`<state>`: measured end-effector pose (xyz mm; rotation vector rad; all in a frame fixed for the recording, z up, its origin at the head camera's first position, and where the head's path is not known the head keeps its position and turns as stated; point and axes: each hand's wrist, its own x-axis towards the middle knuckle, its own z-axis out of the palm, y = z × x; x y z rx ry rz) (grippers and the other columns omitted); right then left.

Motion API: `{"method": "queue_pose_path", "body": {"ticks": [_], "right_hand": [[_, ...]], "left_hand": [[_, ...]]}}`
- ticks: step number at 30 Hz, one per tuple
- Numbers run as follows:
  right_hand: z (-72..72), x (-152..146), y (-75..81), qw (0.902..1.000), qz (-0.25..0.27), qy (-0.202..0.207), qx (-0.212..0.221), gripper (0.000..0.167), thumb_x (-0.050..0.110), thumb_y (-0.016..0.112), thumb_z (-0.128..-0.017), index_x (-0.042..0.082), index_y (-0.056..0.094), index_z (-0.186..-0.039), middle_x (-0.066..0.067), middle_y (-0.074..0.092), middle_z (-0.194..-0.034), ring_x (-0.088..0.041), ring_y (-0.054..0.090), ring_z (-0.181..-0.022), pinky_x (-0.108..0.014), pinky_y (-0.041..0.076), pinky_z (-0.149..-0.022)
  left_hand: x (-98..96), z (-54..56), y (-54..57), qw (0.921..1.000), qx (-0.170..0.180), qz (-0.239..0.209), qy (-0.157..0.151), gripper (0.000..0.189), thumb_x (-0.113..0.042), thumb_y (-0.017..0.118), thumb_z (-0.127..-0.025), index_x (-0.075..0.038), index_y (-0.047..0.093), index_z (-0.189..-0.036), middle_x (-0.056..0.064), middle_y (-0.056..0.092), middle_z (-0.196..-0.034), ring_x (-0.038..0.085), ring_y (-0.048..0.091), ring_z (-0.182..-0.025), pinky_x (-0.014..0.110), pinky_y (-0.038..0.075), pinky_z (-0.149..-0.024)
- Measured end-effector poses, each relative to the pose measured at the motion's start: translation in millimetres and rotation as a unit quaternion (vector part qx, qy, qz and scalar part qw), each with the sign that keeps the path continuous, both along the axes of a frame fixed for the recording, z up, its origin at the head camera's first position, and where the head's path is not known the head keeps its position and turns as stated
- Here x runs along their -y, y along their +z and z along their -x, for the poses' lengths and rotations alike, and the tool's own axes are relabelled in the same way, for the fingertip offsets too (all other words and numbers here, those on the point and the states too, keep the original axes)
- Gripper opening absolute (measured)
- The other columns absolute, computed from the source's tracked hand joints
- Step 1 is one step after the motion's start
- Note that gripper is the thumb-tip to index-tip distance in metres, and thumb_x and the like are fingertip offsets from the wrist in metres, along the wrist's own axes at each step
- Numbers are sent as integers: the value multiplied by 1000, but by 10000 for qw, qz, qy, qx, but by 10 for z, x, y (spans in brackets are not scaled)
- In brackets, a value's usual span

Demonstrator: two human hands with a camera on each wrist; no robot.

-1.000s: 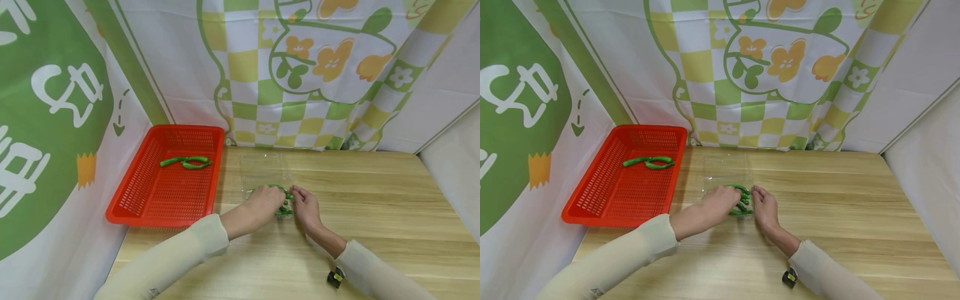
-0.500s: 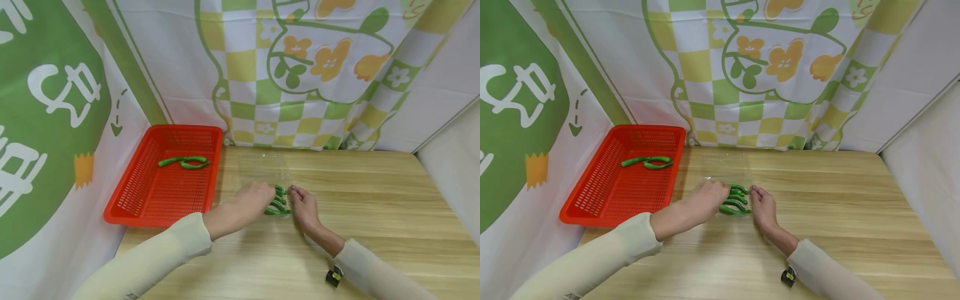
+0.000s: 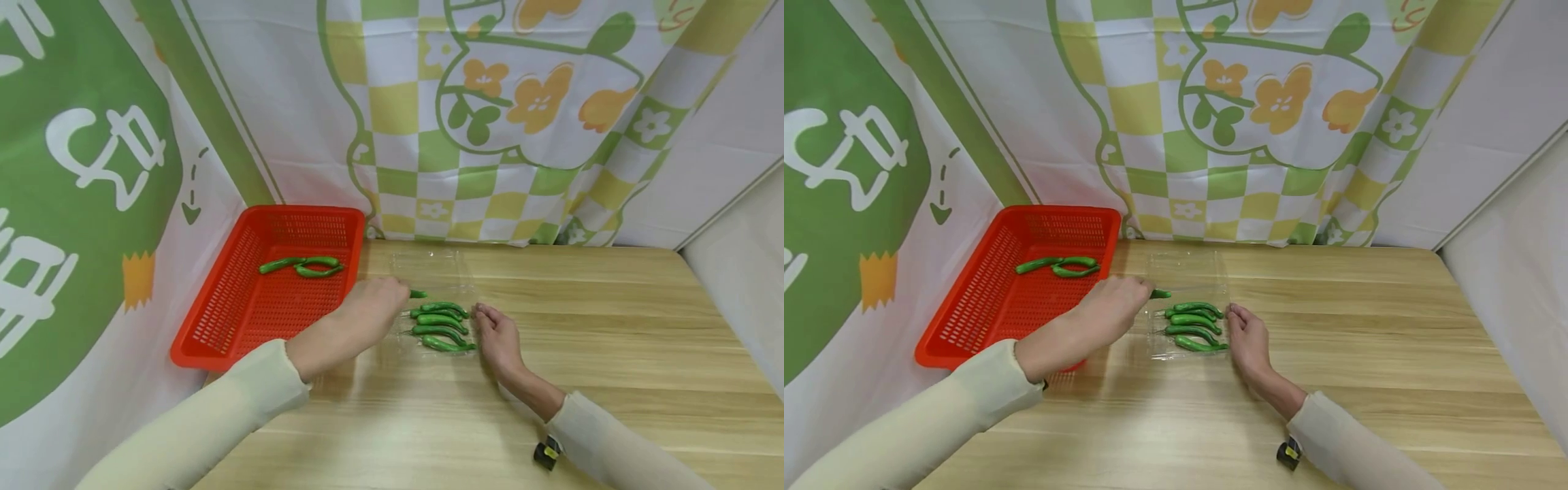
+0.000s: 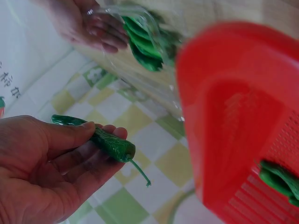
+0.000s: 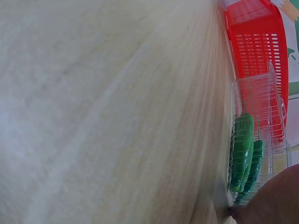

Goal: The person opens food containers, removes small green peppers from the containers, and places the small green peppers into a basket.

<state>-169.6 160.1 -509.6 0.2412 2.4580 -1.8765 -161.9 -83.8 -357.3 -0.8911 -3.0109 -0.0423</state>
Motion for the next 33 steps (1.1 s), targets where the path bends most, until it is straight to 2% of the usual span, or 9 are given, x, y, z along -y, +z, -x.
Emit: {"method": "queue_pose_path", "body": {"ticks": [3, 8, 12, 15, 18, 21, 25, 27, 33], "right_hand": [[-3, 1, 1, 10000, 27, 1, 8, 40, 9, 48, -112, -10, 53, -147, -24, 59, -148, -30, 57, -138, -7, 47, -91], [-9, -9, -9, 10000, 68, -44, 17, 40, 8, 47, -112, -10, 53, -147, -24, 58, -149, -27, 59, -123, -7, 46, -78], [-6, -16, -18, 9999, 89, -56, 2, 40, 8, 49, -111, -10, 54, -146, -24, 58, -149, -28, 57, -133, -8, 48, -89], [-2, -15, -14, 10000, 73, -37, -18, 40, 8, 49, -111, -11, 54, -145, -24, 58, -148, -31, 54, -140, -20, 48, -105], [0, -15, -7, 10000, 67, 3, -55, 39, 8, 49, -111, -12, 54, -145, -25, 58, -147, -34, 52, -143, -31, 46, -110], [-2, -20, -3, 9999, 114, 25, -40, 40, 8, 48, -112, -12, 53, -146, -25, 58, -147, -33, 53, -142, -24, 48, -107], [-10, -22, -2, 9999, 130, -9, 0, 39, 8, 48, -112, -10, 54, -146, -24, 60, -147, -31, 59, -134, -10, 50, -91], [-9, -20, -5, 9999, 114, -12, 9, 39, 9, 48, -112, -10, 54, -146, -24, 60, -147, -30, 60, -129, -9, 49, -85], [-6, -14, -1, 10000, 43, 6, -16, 40, 10, 48, -112, -9, 54, -147, -23, 60, -148, -28, 59, -129, -7, 47, -82]], "left_hand": [[129, 35, 28, 9999, -101, -83, 74, 20, 16, 67, -85, -3, 68, -87, 13, 72, -85, 35, 72, -76, 46, 61, -59], [314, 134, 95, 9993, -125, -94, 328, 20, 18, 67, -85, -1, 68, -90, 14, 72, -87, 34, 70, -71, 41, 59, -55], [467, 204, 139, 9982, -78, -148, 578, 17, 16, 68, -86, -1, 66, -87, 13, 70, -83, 28, 65, -65, 36, 56, -51], [583, 245, 158, 9973, -11, -220, 703, 17, 16, 66, -89, -1, 65, -86, 13, 67, -82, 24, 61, -63, 35, 54, -51], [698, 289, 163, 9961, 82, -352, 802, 19, 17, 63, -90, -1, 64, -86, 12, 66, -82, 24, 59, -63, 36, 53, -52], [809, 342, 151, 9948, 154, -446, 898, 21, 18, 61, -90, -2, 63, -86, 11, 66, -80, 24, 58, -63, 38, 53, -53], [955, 419, 112, 9937, 186, -459, 1003, 20, 17, 63, -91, -3, 65, -86, 8, 65, -79, 24, 58, -64, 38, 53, -55], [1030, 456, 84, 9937, 154, -420, 1024, 20, 17, 64, -90, -3, 66, -88, 8, 65, -79, 24, 59, -64, 38, 53, -54], [1218, 563, 24, 9950, 75, -357, 931, 19, 16, 63, -89, -3, 67, -89, 9, 63, -76, 23, 55, -61, 35, 49, -51]]}}
